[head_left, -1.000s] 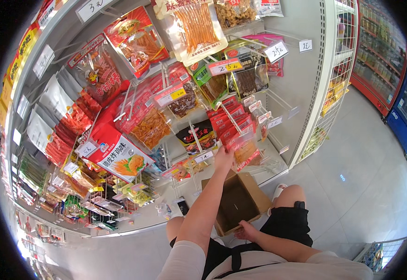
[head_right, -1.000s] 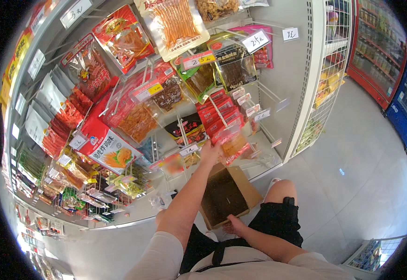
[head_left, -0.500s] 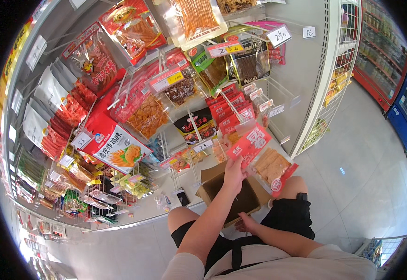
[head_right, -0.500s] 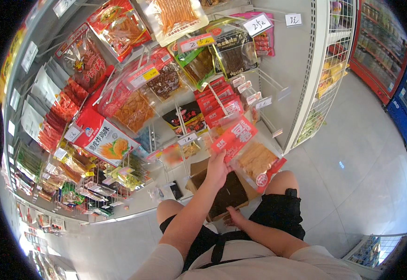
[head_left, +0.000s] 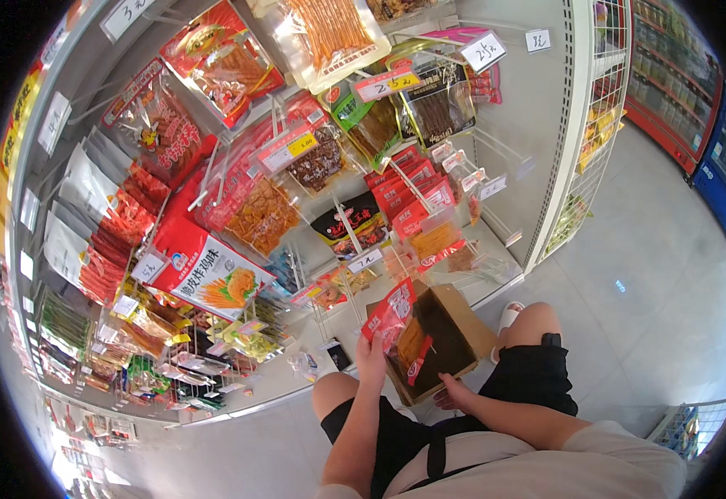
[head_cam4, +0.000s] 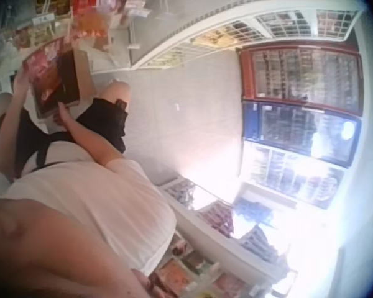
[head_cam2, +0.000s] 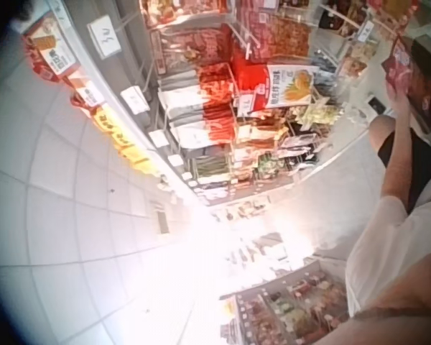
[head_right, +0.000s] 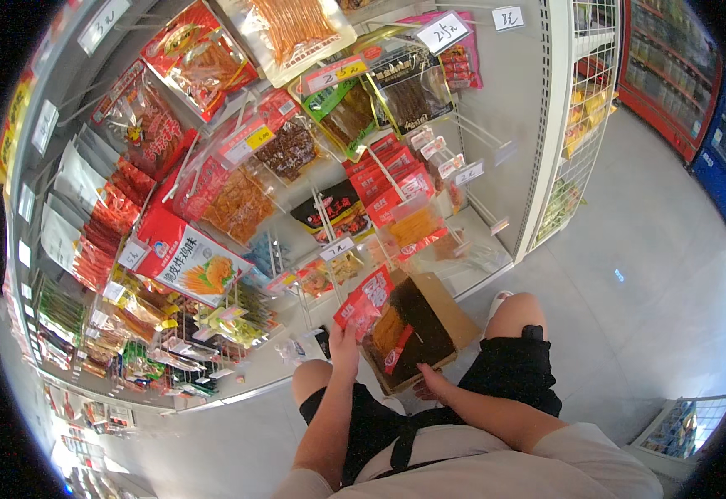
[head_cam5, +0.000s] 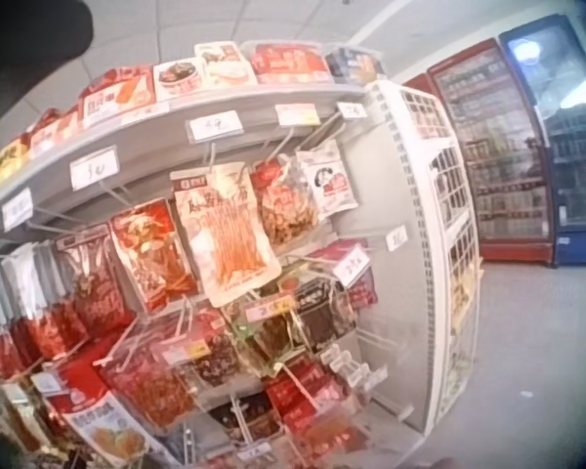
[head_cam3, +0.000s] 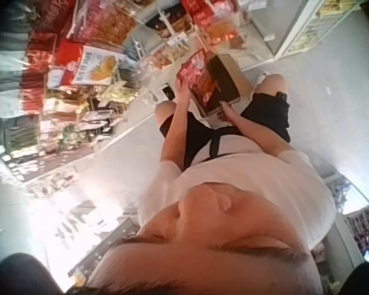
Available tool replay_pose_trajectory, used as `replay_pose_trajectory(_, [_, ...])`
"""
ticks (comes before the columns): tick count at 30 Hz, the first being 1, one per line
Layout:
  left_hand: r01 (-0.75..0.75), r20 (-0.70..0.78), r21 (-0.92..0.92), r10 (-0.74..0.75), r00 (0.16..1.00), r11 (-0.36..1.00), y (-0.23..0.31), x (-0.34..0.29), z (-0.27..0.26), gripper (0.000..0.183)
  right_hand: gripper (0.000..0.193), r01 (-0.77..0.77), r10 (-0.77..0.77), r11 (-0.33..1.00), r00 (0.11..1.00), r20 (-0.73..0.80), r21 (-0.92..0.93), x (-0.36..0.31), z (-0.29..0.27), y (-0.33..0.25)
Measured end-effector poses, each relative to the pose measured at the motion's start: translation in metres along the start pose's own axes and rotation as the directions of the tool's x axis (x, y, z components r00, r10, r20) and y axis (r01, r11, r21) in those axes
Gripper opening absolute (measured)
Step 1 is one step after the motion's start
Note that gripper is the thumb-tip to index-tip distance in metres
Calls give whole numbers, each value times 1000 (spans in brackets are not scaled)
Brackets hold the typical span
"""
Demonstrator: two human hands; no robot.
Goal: The person sits on the floor in a convenience store aisle and restocks snack items. They take packaged snacks from a cardboard box on their lap and place them onto the wire rack shelves.
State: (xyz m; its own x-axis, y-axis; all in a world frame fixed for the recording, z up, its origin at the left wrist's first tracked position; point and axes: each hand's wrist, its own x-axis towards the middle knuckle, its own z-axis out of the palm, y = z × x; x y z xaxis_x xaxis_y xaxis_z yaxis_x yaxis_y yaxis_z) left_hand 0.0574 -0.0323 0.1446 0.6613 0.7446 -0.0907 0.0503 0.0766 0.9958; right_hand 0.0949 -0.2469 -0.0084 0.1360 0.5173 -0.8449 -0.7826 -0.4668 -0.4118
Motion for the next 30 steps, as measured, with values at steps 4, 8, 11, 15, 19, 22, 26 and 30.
replay_pose_trajectory(4, [-91,15,361,92,996,928,-56,-5,-23,30,76,6,-3,999,999,48,-49,13,5,10])
replay_pose_trajectory(8, [-174,250,736,-24,968,654,-67,-12,-6,29,75,15,-16,999,1000,-18,-49,5,4,8])
replay_pose_trajectory(11, [-292,395,806,-101,913,514,-81,-12,3,29,73,16,-17,999,999,-43,-31,0,4,5])
replay_pose_trajectory(15, [-466,589,771,-207,781,434,-83,-18,15,24,79,-9,8,999,1000,-11,-48,7,0,3])
replay_pose_trajectory(19, [-632,760,646,-287,583,428,-81,-16,16,20,81,30,-33,998,998,-58,-50,-8,6,-2])
replay_pose_trajectory(22, [-607,772,625,-272,575,492,-67,6,23,21,76,48,-49,999,996,-73,-21,-12,9,-4])
replay_pose_trajectory(26, [-494,619,616,10,785,613,-7,60,56,12,72,39,-39,999,994,-98,-3,-5,1,-2])
replay_pose_trajectory(30, [-588,251,610,574,779,531,14,131,68,37,74,47,-50,998,996,-71,-32,0,9,3])
